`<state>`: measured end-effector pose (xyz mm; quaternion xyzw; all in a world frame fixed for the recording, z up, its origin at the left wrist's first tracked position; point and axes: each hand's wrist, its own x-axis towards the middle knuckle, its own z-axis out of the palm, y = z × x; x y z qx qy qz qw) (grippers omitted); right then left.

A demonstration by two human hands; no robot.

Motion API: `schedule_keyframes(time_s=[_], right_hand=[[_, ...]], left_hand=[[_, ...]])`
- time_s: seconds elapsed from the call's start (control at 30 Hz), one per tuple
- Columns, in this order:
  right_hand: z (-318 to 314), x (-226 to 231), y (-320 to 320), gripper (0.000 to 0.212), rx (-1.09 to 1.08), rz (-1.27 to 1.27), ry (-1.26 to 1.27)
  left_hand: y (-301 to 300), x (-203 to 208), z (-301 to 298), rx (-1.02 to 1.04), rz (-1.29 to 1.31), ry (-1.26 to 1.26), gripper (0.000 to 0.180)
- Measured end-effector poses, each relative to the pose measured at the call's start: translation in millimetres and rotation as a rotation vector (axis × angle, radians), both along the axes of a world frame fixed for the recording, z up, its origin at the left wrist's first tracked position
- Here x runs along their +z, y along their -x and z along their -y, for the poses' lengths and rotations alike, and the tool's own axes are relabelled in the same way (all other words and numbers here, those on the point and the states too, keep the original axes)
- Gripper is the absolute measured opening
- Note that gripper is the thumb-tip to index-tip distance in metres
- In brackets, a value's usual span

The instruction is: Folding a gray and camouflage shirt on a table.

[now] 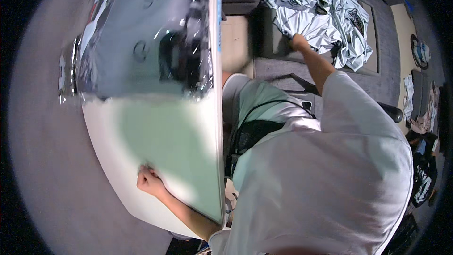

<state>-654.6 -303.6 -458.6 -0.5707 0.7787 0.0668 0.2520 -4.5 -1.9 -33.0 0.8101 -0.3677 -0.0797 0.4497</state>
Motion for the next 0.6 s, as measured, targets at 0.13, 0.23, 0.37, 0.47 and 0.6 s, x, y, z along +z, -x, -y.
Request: schedule_keyframes(time_s=[0.13,0.23,0.37,0.47,0.6], right_hand=[[59.7,25.7,43.8,0.025,0.485,-0.229,0.460],[113.0,119.3,118.1,0.027,0.323,-0.315,0.506],[161.0,316.0,204.1,0.040,0.130,-0.552,0.331],[152.7,458.1,217.5,0.039,0.225,-0.456,0.806],[141.3,618.3,177.2,0.034,0.005,-0.308,1.159]], left_hand=[[-1.1,2.8,-1.8,-0.114,0.110,-0.042,0.047],[-2.7,5.1,-3.4,-0.259,0.120,0.001,0.047],[-7.3,9.0,-6.7,-0.370,0.106,0.012,0.047],[-10.7,11.7,-9.4,-0.465,0.085,0.068,0.045],[-5.0,13.5,-21.4,-0.628,0.110,0.150,0.044]])
